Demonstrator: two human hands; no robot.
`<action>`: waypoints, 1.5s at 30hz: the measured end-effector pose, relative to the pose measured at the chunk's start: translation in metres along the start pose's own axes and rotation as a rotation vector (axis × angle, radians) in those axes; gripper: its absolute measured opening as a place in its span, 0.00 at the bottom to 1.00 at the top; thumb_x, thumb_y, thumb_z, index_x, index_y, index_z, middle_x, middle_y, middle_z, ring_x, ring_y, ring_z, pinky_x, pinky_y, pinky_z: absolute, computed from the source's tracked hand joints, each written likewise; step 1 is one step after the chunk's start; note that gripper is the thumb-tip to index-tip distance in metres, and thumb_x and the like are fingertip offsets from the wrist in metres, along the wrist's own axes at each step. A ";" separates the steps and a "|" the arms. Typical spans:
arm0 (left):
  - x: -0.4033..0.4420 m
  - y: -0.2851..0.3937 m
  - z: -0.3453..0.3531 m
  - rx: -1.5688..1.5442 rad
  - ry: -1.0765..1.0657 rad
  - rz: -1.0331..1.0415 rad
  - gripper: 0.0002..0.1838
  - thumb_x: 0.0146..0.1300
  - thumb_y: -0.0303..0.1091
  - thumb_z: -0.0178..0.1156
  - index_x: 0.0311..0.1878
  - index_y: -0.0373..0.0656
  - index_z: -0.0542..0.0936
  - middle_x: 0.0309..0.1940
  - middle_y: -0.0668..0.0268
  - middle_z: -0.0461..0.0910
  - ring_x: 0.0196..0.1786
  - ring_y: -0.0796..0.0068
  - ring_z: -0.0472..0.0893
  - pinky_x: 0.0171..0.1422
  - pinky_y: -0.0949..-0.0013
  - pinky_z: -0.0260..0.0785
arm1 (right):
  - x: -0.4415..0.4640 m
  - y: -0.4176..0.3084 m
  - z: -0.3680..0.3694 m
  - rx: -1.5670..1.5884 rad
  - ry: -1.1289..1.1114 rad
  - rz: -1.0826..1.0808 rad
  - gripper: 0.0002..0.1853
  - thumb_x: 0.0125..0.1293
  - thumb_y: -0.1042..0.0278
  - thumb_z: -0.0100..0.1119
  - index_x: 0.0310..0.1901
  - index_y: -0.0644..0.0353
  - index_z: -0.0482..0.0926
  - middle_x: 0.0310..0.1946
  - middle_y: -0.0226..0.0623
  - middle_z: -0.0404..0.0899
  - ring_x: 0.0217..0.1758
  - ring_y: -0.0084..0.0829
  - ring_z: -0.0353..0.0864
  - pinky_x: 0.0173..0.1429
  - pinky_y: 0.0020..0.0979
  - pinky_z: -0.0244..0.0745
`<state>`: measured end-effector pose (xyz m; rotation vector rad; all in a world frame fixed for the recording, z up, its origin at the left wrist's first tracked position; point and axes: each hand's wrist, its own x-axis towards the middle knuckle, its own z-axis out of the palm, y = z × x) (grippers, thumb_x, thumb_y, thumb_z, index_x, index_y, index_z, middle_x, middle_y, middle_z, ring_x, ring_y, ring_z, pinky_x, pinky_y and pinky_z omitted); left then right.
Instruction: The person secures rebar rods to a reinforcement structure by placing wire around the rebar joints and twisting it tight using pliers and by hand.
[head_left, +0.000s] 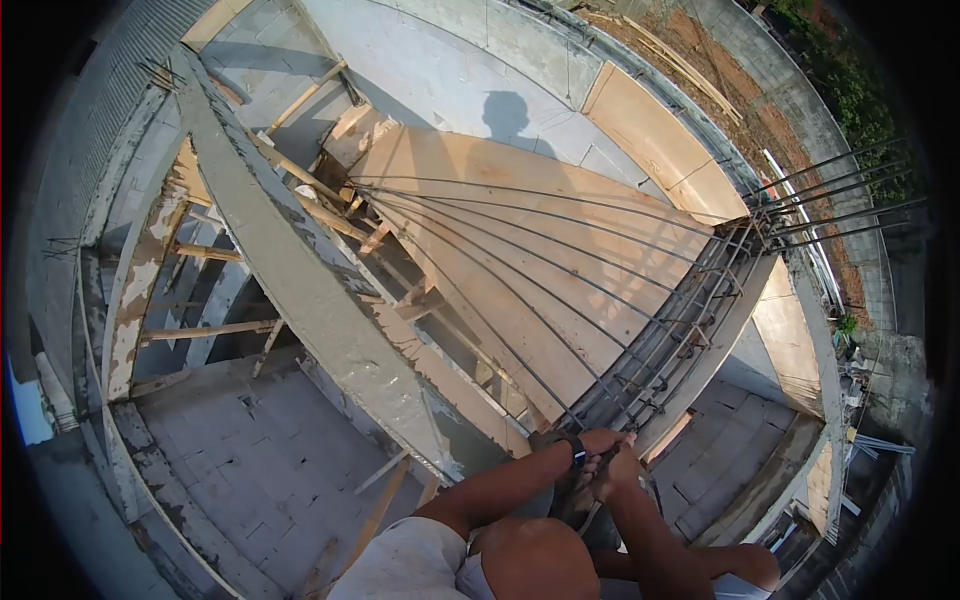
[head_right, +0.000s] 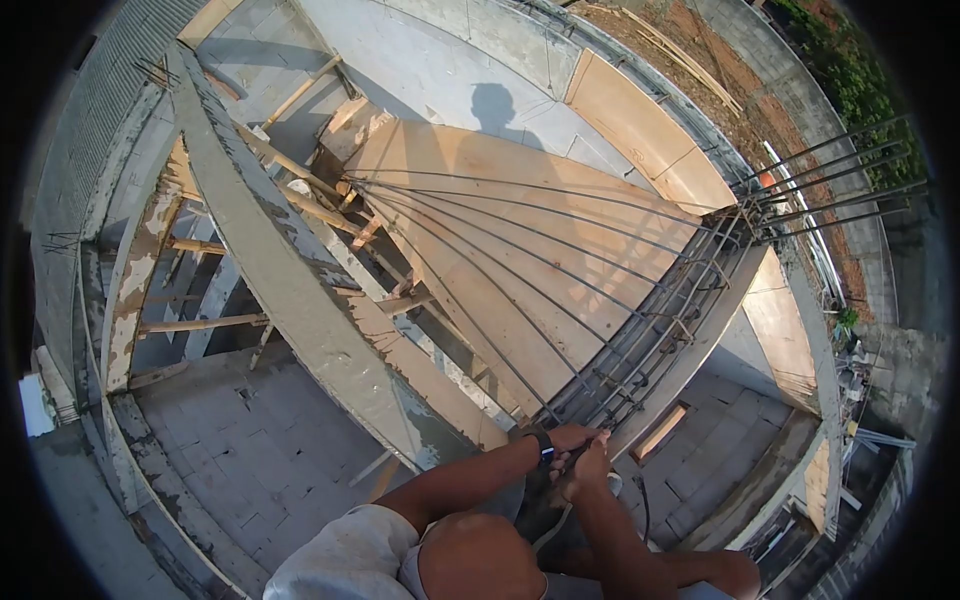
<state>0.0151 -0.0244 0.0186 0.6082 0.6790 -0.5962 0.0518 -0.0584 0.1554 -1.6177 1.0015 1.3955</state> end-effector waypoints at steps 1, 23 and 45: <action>0.008 -0.007 -0.002 -0.004 -0.027 0.022 0.24 0.65 0.66 0.57 0.40 0.56 0.84 0.14 0.78 0.68 0.11 0.85 0.57 0.15 0.74 0.45 | 0.009 0.006 -0.004 0.032 -0.003 -0.019 0.29 0.74 0.30 0.25 0.41 0.47 0.68 0.24 0.27 0.61 0.24 0.25 0.59 0.30 0.31 0.58; 0.045 -0.021 0.017 -0.514 -0.308 0.190 0.13 0.68 0.41 0.58 0.36 0.40 0.79 0.27 0.65 0.79 0.31 0.70 0.80 0.40 0.65 0.75 | -0.010 -0.008 -0.053 -0.057 -0.256 0.088 0.31 0.68 0.30 0.48 0.36 0.57 0.75 0.21 0.28 0.74 0.21 0.24 0.73 0.23 0.27 0.68; 0.029 0.007 0.021 -0.840 -0.140 -0.071 0.18 0.70 0.47 0.60 0.47 0.40 0.77 0.31 0.62 0.78 0.35 0.68 0.81 0.40 0.57 0.74 | -0.063 -0.012 0.006 -3.319 -0.097 -1.383 0.17 0.64 0.65 0.55 0.49 0.65 0.84 0.45 0.47 0.79 0.56 0.45 0.71 0.54 0.44 0.70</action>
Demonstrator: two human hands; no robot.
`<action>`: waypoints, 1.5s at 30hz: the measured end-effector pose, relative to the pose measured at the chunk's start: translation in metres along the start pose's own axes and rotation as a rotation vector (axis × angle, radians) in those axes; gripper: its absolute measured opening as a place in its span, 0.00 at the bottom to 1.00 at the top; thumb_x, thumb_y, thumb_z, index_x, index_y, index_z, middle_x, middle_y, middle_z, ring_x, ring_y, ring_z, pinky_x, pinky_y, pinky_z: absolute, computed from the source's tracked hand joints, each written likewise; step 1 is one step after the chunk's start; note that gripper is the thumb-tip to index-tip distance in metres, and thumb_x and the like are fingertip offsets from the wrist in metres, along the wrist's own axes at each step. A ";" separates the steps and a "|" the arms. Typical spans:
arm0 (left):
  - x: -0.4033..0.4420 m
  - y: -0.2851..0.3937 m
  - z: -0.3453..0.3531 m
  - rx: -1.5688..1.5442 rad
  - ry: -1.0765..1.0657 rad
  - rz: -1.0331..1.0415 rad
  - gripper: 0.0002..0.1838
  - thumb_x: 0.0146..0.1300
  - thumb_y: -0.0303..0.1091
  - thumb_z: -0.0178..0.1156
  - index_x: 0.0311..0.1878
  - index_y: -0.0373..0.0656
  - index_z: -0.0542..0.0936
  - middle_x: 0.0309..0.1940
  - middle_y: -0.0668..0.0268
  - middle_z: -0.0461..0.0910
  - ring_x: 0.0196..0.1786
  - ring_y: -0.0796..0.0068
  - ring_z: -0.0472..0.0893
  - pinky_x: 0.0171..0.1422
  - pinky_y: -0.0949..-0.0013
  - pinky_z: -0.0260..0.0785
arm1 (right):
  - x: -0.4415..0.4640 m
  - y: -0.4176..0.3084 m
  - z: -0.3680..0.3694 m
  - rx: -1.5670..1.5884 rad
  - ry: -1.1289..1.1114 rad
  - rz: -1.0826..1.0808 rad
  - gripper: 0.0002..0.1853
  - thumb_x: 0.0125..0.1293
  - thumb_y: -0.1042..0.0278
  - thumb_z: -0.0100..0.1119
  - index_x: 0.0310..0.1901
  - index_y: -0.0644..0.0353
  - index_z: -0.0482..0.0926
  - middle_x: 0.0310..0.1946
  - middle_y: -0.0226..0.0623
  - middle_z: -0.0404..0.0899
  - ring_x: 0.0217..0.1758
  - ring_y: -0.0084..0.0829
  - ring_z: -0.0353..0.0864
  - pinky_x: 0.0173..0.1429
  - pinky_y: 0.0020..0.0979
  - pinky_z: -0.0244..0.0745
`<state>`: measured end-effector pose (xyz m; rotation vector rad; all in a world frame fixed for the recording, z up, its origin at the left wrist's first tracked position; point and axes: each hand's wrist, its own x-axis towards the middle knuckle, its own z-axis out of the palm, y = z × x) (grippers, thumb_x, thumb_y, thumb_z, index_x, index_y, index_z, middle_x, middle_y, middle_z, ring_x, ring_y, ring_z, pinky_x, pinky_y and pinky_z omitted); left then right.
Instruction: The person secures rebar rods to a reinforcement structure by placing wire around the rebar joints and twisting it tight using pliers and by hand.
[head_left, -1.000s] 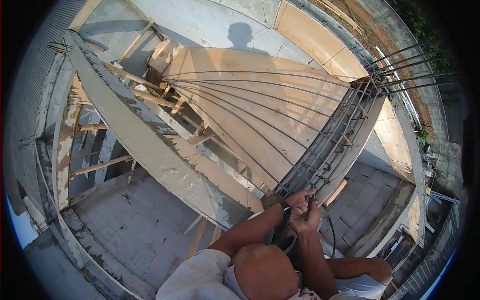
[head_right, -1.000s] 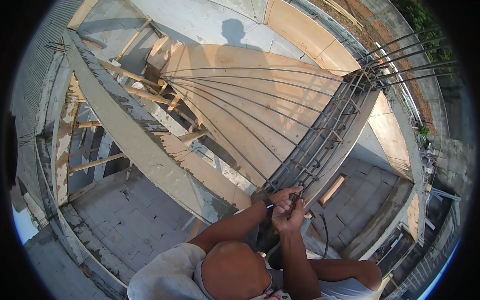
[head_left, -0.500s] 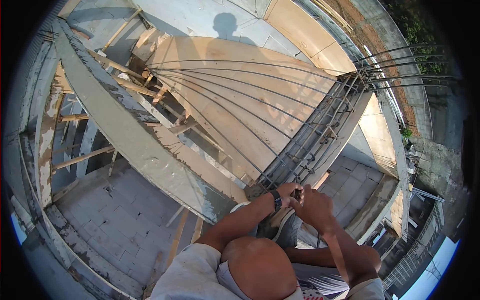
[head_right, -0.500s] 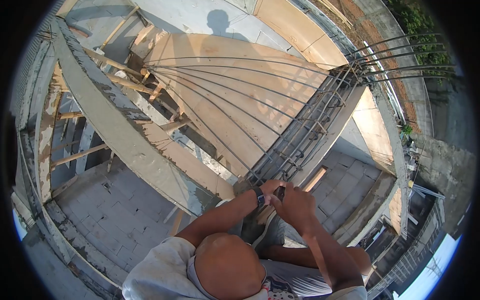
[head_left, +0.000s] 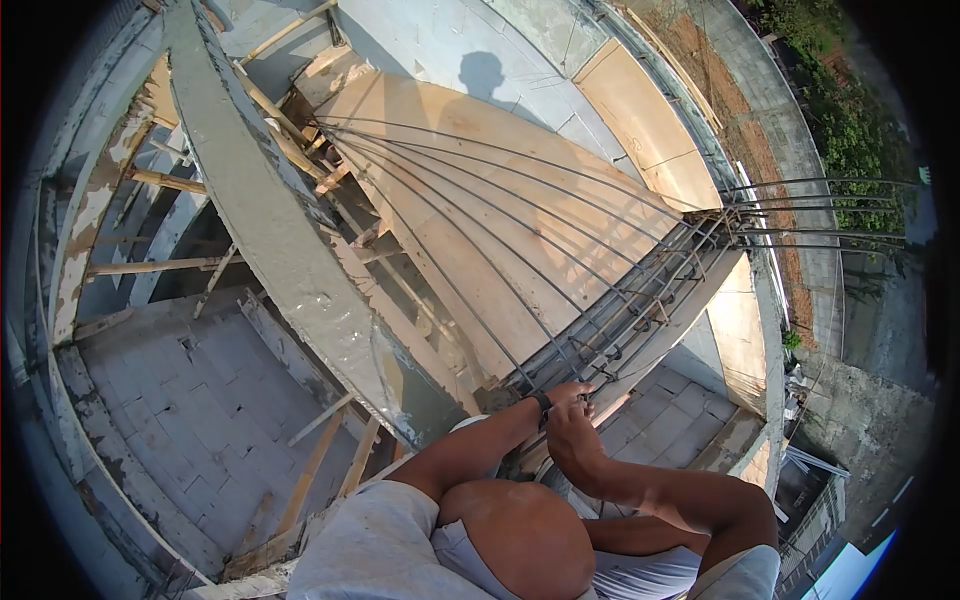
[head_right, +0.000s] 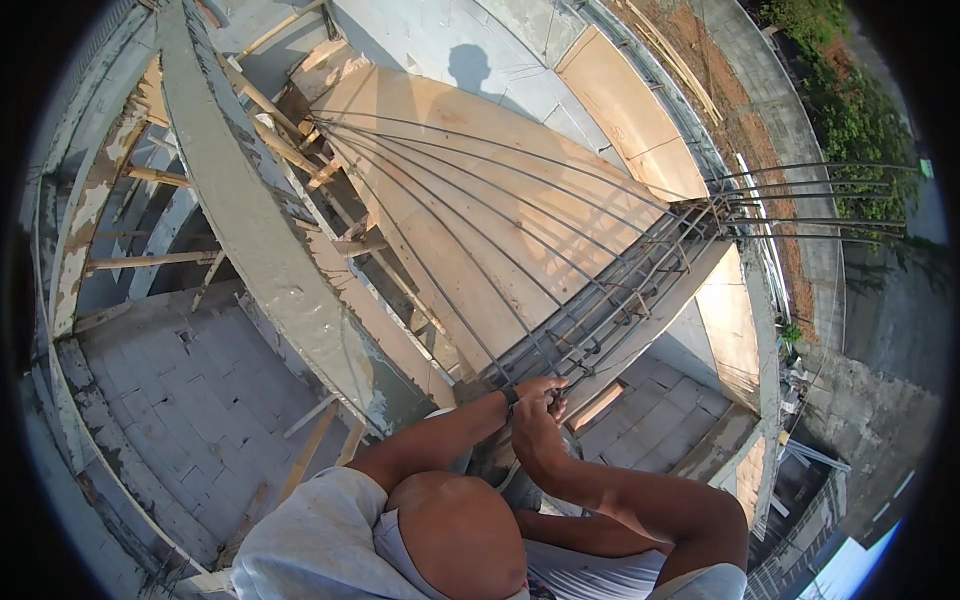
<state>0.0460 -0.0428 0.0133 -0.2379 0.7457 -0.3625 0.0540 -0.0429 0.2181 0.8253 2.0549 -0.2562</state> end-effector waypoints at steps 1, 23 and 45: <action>0.009 0.001 -0.002 0.109 0.028 0.027 0.18 0.71 0.48 0.58 0.46 0.41 0.77 0.31 0.62 0.79 0.35 0.68 0.80 0.42 0.57 0.74 | 0.000 0.001 0.002 0.000 0.059 0.012 0.17 0.64 0.65 0.55 0.49 0.65 0.84 0.43 0.46 0.79 0.56 0.44 0.71 0.53 0.42 0.70; 0.035 0.012 -0.003 1.480 -0.019 0.561 0.17 0.68 0.46 0.55 0.38 0.42 0.84 0.38 0.61 0.87 0.39 0.60 0.85 0.47 0.58 0.74 | 0.010 0.007 0.020 0.424 -0.172 0.389 0.08 0.58 0.72 0.59 0.37 0.62 0.84 0.36 0.44 0.82 0.39 0.40 0.84 0.35 0.35 0.77; -0.015 -0.025 0.038 -0.187 -0.022 0.269 0.26 0.71 0.61 0.50 0.55 0.49 0.79 0.47 0.66 0.84 0.47 0.71 0.84 0.55 0.61 0.75 | 0.023 0.077 0.024 0.444 -0.344 0.284 0.11 0.55 0.59 0.70 0.39 0.52 0.88 0.40 0.36 0.88 0.47 0.35 0.88 0.48 0.32 0.81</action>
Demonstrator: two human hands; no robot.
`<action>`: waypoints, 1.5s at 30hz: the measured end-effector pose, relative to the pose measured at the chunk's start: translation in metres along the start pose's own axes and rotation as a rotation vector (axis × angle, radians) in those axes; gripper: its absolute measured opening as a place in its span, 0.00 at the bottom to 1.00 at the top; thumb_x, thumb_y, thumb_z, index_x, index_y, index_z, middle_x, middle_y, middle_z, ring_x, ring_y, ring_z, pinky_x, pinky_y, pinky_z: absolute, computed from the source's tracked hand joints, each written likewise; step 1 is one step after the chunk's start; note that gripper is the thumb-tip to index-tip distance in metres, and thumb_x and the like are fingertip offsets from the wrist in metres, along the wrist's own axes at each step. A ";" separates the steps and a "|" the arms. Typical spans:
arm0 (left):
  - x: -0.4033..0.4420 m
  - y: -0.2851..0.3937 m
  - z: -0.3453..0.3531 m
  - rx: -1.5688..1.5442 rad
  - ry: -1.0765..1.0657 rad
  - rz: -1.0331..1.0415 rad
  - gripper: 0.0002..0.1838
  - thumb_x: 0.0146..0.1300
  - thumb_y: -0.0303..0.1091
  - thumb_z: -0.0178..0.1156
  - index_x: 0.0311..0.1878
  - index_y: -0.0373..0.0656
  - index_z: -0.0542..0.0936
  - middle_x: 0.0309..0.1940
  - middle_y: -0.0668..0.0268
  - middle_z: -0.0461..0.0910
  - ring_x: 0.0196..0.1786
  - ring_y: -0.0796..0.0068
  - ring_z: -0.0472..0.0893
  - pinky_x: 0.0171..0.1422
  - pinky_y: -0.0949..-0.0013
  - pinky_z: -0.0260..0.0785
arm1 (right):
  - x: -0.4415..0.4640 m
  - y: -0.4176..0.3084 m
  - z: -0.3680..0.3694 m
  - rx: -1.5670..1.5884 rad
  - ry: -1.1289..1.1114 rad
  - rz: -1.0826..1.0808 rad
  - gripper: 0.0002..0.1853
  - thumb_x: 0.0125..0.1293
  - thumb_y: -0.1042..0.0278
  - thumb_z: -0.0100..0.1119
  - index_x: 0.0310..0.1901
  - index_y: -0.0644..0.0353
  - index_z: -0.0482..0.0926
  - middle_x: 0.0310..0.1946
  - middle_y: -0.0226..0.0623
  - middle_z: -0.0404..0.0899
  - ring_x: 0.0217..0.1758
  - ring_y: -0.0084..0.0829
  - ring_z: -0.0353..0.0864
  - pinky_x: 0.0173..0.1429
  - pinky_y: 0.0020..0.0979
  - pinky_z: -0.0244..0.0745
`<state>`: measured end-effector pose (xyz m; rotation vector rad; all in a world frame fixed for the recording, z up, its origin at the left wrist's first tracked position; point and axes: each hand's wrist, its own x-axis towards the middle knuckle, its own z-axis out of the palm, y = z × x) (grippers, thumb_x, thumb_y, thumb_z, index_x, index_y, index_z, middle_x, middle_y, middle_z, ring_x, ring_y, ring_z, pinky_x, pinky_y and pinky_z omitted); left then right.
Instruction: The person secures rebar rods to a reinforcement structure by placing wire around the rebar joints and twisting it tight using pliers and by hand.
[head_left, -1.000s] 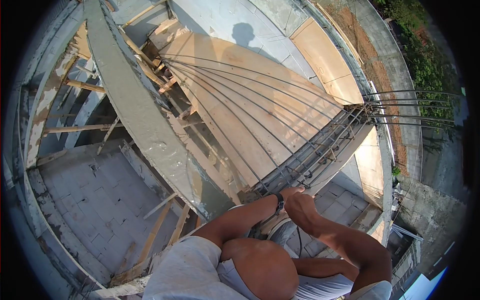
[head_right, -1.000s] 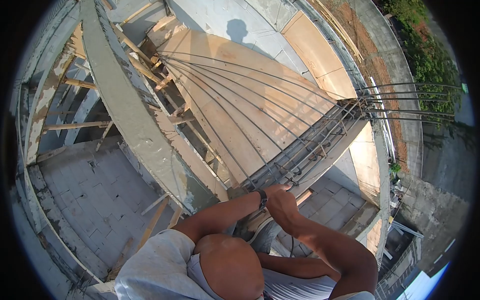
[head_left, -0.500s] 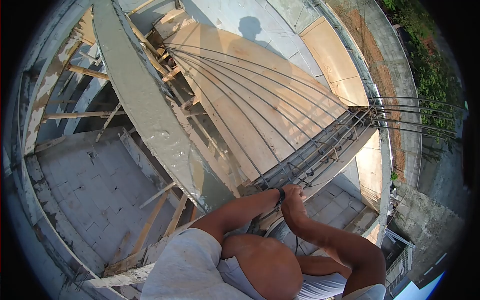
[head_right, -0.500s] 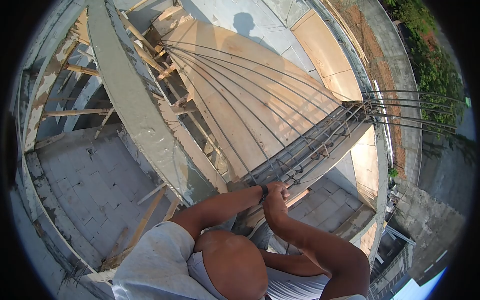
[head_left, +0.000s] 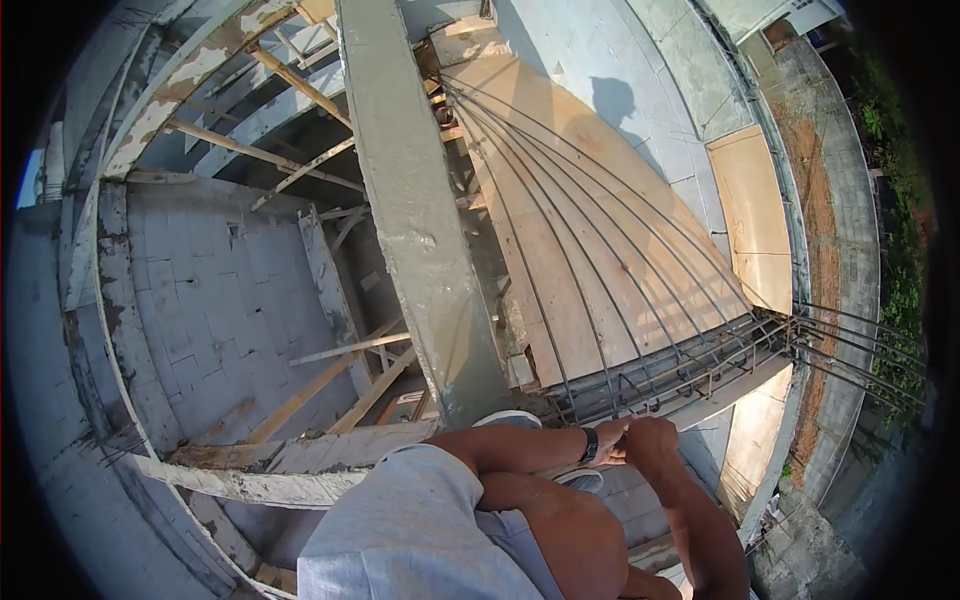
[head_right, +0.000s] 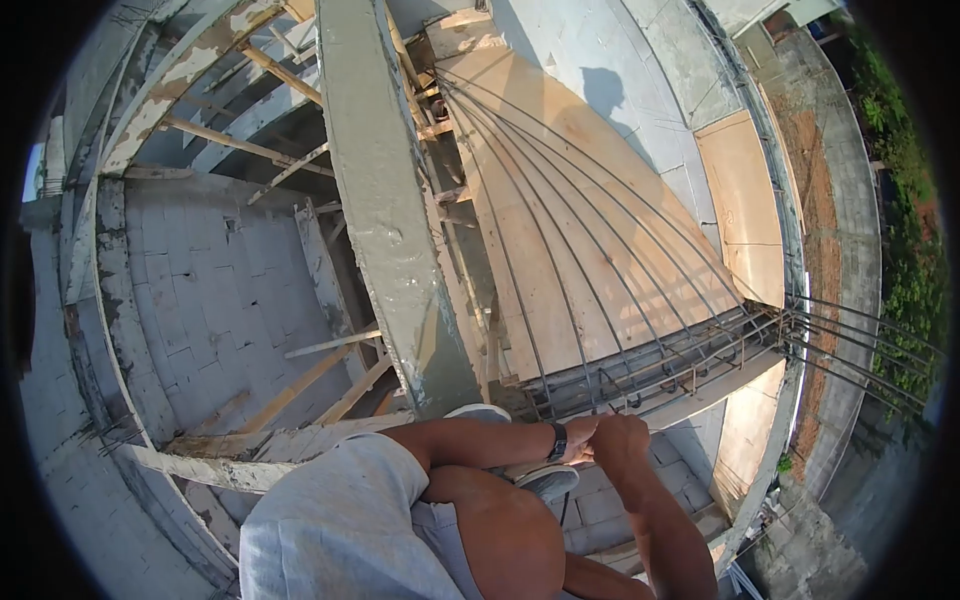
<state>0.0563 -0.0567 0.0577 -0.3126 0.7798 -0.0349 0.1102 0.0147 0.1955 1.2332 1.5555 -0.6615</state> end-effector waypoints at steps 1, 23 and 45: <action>0.001 -0.001 -0.001 0.000 -0.015 0.005 0.27 0.70 0.61 0.52 0.56 0.48 0.78 0.50 0.66 0.82 0.50 0.69 0.83 0.58 0.61 0.74 | -0.010 -0.006 -0.016 0.004 -0.060 0.035 0.12 0.58 0.60 0.67 0.42 0.53 0.87 0.42 0.36 0.88 0.49 0.34 0.87 0.49 0.31 0.81; 0.019 -0.010 -0.007 0.259 0.086 0.017 0.21 0.74 0.55 0.50 0.51 0.49 0.80 0.46 0.69 0.83 0.45 0.73 0.84 0.51 0.62 0.71 | 0.030 0.012 0.031 0.059 -0.327 0.138 0.15 0.58 0.61 0.66 0.48 0.52 0.86 0.49 0.34 0.86 0.53 0.36 0.86 0.48 0.35 0.82; -0.020 -0.010 -0.036 0.294 0.115 0.132 0.27 0.72 0.59 0.52 0.34 0.42 0.80 0.15 0.70 0.73 0.19 0.81 0.73 0.21 0.70 0.62 | 0.029 -0.008 0.061 2.291 -0.622 0.744 0.10 0.68 0.71 0.52 0.27 0.56 0.66 0.18 0.27 0.61 0.17 0.21 0.60 0.21 0.26 0.60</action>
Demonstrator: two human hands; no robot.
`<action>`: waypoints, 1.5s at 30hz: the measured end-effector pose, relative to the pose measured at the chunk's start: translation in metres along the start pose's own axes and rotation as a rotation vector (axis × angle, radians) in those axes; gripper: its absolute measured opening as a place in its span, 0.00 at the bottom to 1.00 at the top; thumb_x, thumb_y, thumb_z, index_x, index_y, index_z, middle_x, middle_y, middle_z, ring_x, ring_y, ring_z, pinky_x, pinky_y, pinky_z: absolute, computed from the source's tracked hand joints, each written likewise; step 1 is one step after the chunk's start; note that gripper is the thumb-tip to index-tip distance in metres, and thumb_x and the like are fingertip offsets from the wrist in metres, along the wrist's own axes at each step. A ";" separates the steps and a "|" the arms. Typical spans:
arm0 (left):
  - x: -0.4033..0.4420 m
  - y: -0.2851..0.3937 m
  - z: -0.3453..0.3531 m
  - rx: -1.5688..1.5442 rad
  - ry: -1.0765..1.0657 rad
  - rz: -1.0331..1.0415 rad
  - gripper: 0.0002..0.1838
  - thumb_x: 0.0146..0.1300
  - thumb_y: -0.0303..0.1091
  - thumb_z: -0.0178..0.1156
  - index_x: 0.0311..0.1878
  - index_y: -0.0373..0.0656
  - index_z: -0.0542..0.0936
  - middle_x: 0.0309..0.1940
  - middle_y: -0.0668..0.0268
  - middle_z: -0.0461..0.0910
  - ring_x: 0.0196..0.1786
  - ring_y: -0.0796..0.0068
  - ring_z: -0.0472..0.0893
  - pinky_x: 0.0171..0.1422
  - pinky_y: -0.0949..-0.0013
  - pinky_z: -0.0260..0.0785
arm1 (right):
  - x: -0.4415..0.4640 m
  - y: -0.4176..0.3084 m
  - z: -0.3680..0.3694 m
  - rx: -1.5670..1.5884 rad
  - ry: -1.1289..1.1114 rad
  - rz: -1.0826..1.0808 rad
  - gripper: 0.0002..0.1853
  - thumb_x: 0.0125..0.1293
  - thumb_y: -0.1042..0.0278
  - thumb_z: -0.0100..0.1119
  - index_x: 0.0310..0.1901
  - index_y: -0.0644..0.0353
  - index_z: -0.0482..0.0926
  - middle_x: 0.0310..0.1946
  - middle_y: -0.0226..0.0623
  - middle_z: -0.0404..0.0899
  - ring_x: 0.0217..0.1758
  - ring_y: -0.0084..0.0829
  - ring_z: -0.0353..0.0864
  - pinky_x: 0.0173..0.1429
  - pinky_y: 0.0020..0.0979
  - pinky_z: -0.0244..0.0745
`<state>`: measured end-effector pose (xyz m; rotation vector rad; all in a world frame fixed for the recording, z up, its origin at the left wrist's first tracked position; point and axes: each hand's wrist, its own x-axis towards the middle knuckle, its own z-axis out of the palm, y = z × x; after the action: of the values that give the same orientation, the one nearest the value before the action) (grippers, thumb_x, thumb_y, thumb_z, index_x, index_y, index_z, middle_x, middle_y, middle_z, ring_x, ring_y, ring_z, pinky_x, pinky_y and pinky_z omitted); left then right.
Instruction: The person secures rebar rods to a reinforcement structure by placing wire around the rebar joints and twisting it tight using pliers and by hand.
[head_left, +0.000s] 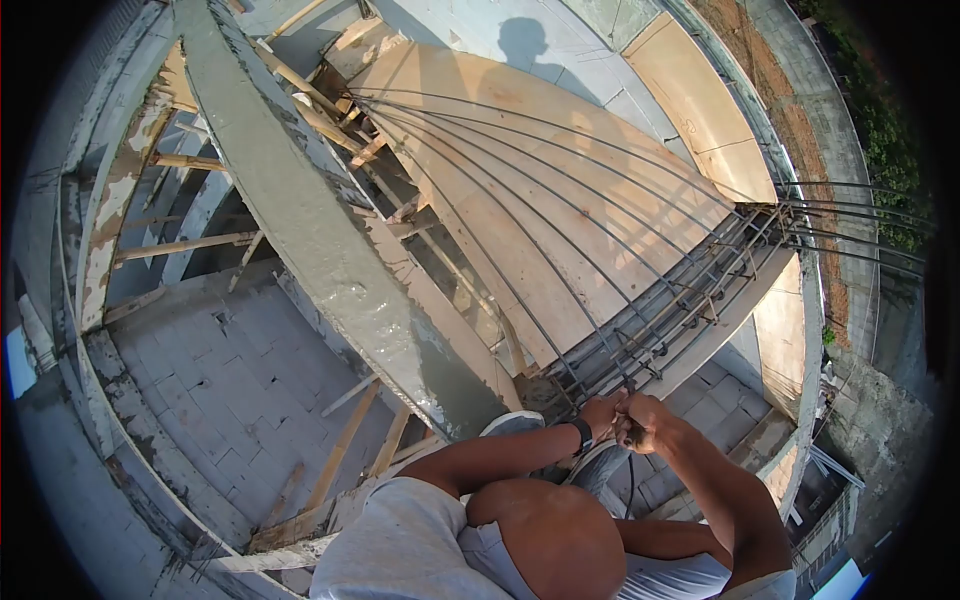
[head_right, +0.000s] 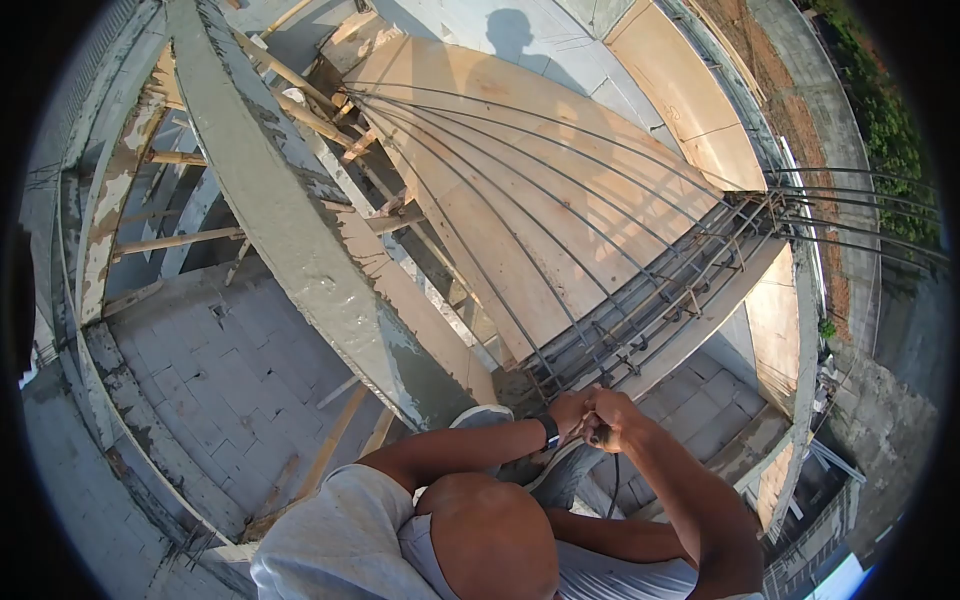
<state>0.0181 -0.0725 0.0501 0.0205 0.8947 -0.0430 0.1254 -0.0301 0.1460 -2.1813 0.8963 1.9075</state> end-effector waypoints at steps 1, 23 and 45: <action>-0.003 0.004 0.001 -0.098 -0.018 -0.063 0.25 0.71 0.58 0.53 0.32 0.43 0.79 0.15 0.71 0.73 0.17 0.82 0.72 0.19 0.73 0.59 | 0.003 0.006 -0.001 0.091 -0.034 -0.010 0.09 0.68 0.71 0.52 0.28 0.56 0.67 0.18 0.27 0.61 0.17 0.21 0.61 0.21 0.26 0.61; -0.021 0.053 -0.001 -0.042 -0.295 -0.362 0.27 0.68 0.66 0.53 0.27 0.51 0.73 0.11 0.78 0.70 0.10 0.87 0.67 0.11 0.82 0.58 | 0.045 0.102 0.014 1.160 -0.877 -0.387 0.26 0.68 0.38 0.56 0.41 0.58 0.79 0.28 0.27 0.82 0.28 0.23 0.82 0.30 0.26 0.77; -0.009 0.078 0.009 0.303 -0.325 -0.385 0.35 0.72 0.66 0.44 0.50 0.37 0.78 0.37 0.63 0.83 0.37 0.69 0.83 0.48 0.67 0.78 | -0.020 0.081 0.003 0.676 -0.493 -0.459 0.18 0.68 0.62 0.43 0.49 0.67 0.76 0.34 0.42 0.82 0.36 0.37 0.85 0.43 0.39 0.85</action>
<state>0.0231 0.0053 0.0630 0.1201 0.5503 -0.5268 0.0821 -0.0885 0.1881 -1.3030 0.7159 1.5063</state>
